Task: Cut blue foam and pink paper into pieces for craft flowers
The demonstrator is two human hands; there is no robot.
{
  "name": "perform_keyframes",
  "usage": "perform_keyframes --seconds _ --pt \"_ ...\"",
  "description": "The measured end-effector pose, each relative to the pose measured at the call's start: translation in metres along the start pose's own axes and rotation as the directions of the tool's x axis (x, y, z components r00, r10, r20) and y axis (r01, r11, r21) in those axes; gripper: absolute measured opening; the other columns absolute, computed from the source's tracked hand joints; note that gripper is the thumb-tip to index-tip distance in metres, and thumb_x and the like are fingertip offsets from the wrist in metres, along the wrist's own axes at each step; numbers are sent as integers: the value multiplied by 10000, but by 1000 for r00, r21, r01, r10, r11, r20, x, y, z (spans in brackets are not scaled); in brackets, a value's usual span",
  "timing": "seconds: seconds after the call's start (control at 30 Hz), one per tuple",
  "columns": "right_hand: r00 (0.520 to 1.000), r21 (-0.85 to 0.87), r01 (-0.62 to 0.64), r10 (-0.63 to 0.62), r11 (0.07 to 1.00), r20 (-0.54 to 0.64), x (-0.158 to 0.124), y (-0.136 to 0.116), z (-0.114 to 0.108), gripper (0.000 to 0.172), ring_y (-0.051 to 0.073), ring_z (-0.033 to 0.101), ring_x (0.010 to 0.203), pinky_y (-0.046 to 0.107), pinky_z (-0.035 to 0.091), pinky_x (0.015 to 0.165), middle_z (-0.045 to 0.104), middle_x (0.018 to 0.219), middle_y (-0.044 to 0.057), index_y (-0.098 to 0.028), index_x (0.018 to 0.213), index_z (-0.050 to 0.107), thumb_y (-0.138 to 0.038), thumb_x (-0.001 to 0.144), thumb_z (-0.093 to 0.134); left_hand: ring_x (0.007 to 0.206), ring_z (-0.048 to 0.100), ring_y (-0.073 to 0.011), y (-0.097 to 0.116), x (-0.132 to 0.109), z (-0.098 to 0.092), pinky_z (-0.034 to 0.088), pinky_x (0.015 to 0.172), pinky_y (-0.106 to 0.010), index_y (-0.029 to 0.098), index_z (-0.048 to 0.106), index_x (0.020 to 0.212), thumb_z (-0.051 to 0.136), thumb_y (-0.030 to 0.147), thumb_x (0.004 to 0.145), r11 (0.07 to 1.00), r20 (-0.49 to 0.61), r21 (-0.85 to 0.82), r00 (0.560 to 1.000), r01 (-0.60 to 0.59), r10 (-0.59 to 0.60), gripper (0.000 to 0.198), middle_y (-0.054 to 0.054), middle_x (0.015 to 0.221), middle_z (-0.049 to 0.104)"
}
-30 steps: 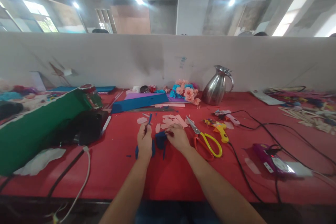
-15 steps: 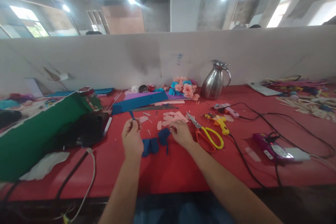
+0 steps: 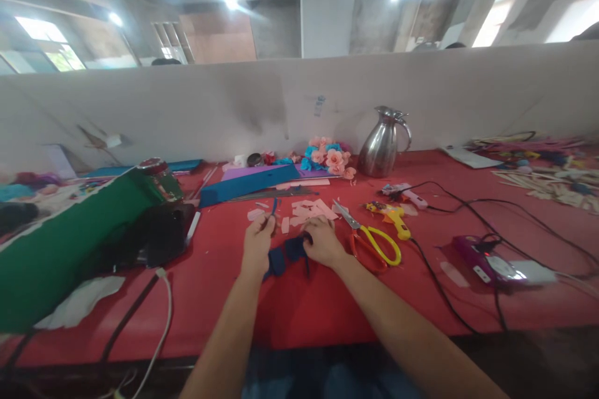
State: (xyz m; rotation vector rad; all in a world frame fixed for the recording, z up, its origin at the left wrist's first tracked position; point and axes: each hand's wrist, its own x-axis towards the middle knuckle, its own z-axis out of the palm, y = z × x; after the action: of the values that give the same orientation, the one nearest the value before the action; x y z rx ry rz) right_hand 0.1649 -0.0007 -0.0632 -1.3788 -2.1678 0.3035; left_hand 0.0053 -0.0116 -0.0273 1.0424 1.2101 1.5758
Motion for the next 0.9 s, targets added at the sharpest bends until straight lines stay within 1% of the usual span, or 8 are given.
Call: perform_keyframes --seconds 0.1,0.23,0.3,0.4,0.63,0.73,0.8,0.9 --pt "999 18 32 -32 999 6 -2 4 -1 346 239 430 1055 392 258 902 622 1052 44 -221 975 652 -90 682 524 538 481 -91 -7 5 9 383 547 -214 162 612 734 657 359 681 999 40 -5 998 -47 48 209 26 596 544" --pt "996 39 88 -89 995 12 -2 5 -3 400 235 448 1036 397 260 887 642 1037 33 -229 981 657 -45 666 491 531 477 -90 -16 4 2 384 553 -215 178 599 849 595 309 733 990 -17 21 990 -138 138 175 32 618 563" --pt "996 41 85 -86 996 28 -2 6 -4 382 236 459 1019 401 257 880 651 1008 33 -228 947 667 -42 668 482 541 480 -91 -19 3 -4 386 565 -217 182 595 870 572 287 744 987 -14 46 988 -151 152 166 29 644 574" --pt "997 22 58 -58 998 40 -2 5 -4 328 239 464 1000 399 262 860 646 972 41 -218 911 669 -70 679 492 555 471 -87 -21 3 -6 376 571 -210 178 583 801 545 256 752 985 13 71 987 -159 158 100 24 658 567" --pt "999 -16 27 -27 999 -17 -3 -2 -4 146 241 455 1001 391 282 845 603 931 60 -183 769 634 -140 665 541 457 344 -70 -20 0 -1 273 465 -203 177 544 767 514 215 757 988 110 114 989 -109 96 50 34 636 542" --pt "997 95 -5 12 995 -72 0 -1 -5 153 228 481 970 378 309 841 620 874 49 -183 754 619 -112 653 529 481 368 -76 -17 -1 -1 298 491 -206 180 538 753 503 227 770 983 117 123 985 -138 124 61 32 644 536" --pt "990 241 -28 61 970 -129 3 2 -5 159 210 515 910 348 350 810 632 824 38 -186 751 611 -103 654 515 494 374 -79 -16 -2 0 308 508 -206 183 535 737 499 238 776 979 106 119 982 -166 154 76 37 636 518" --pt "976 522 -69 167 850 -142 8 8 -4 138 170 547 737 286 402 685 637 750 9 -198 735 602 -131 662 507 520 396 -83 -17 -1 4 322 530 -203 191 530 723 500 258 774 980 84 120 985 -158 148 90 40 642 507"
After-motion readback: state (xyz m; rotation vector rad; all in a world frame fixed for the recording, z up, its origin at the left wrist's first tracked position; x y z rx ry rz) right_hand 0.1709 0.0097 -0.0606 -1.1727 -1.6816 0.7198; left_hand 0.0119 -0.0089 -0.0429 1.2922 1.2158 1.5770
